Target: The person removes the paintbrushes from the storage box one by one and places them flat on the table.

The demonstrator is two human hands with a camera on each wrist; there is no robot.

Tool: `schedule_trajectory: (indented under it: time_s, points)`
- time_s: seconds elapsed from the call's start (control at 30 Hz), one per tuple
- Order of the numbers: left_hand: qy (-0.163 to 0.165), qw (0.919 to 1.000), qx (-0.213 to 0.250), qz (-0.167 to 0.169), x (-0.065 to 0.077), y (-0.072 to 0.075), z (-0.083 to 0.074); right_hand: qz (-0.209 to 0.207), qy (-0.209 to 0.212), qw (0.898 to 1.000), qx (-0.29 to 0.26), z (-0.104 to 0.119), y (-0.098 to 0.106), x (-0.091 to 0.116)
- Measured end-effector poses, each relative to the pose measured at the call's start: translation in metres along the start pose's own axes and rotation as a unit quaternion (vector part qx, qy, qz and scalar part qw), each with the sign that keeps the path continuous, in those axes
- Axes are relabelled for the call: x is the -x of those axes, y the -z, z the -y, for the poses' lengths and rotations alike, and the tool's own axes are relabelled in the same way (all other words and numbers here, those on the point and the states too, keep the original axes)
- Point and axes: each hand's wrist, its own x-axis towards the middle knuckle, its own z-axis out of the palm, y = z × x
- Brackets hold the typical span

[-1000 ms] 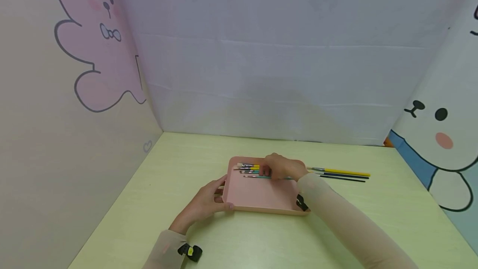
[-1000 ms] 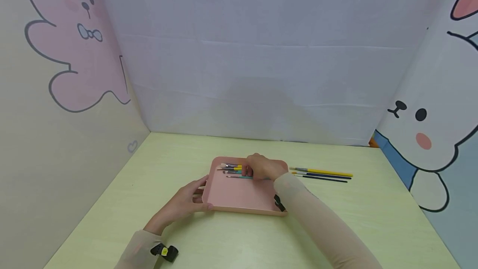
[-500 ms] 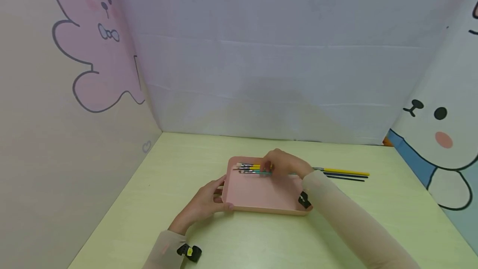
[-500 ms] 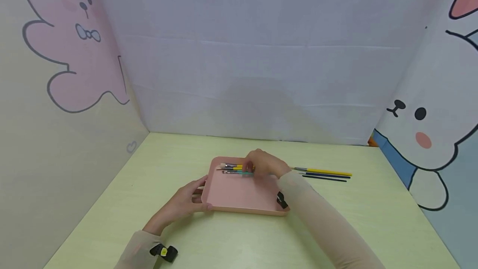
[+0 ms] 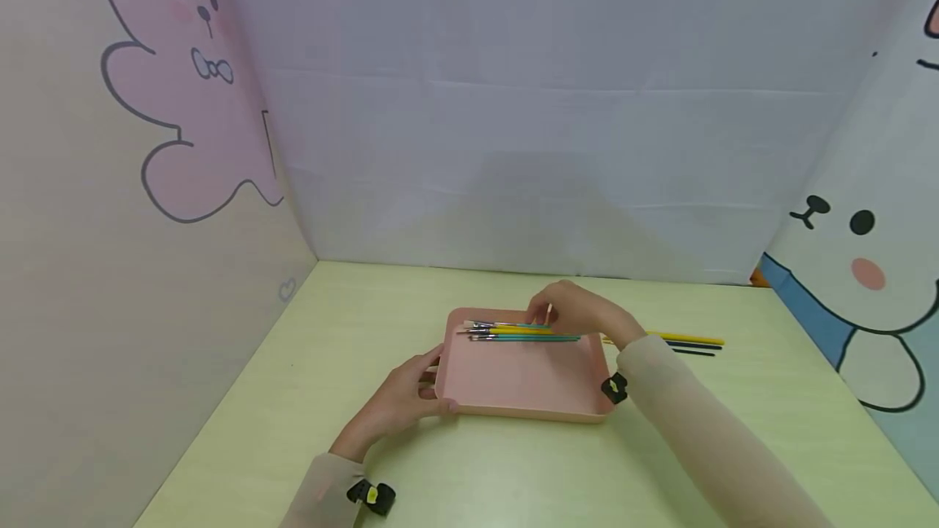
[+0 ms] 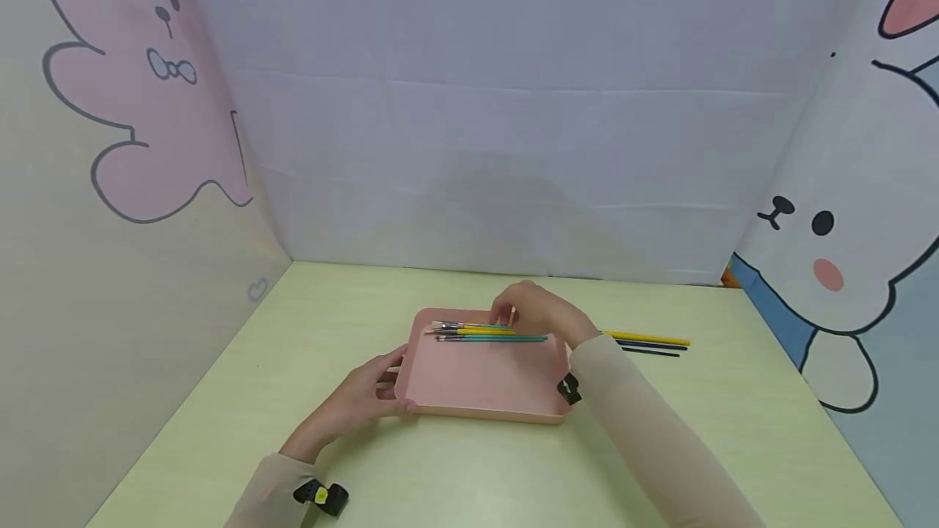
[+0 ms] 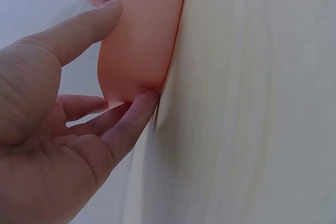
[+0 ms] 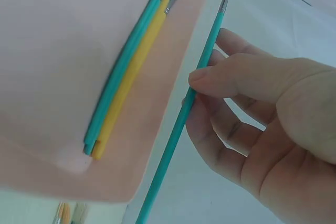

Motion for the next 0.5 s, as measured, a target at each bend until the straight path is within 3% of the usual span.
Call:
schedule_trajectory:
  time_s: [0.17,0.5]
  points:
    - [0.003,1.0000,0.006,0.003,0.000,0.000,-0.001,-0.006,-0.023,1.000,-0.019,-0.005,0.007,0.014]
    - [0.000,0.9999,0.013,0.001,-0.001,0.000,0.000,-0.035,-0.035,0.999,0.003,-0.010,0.017,0.045]
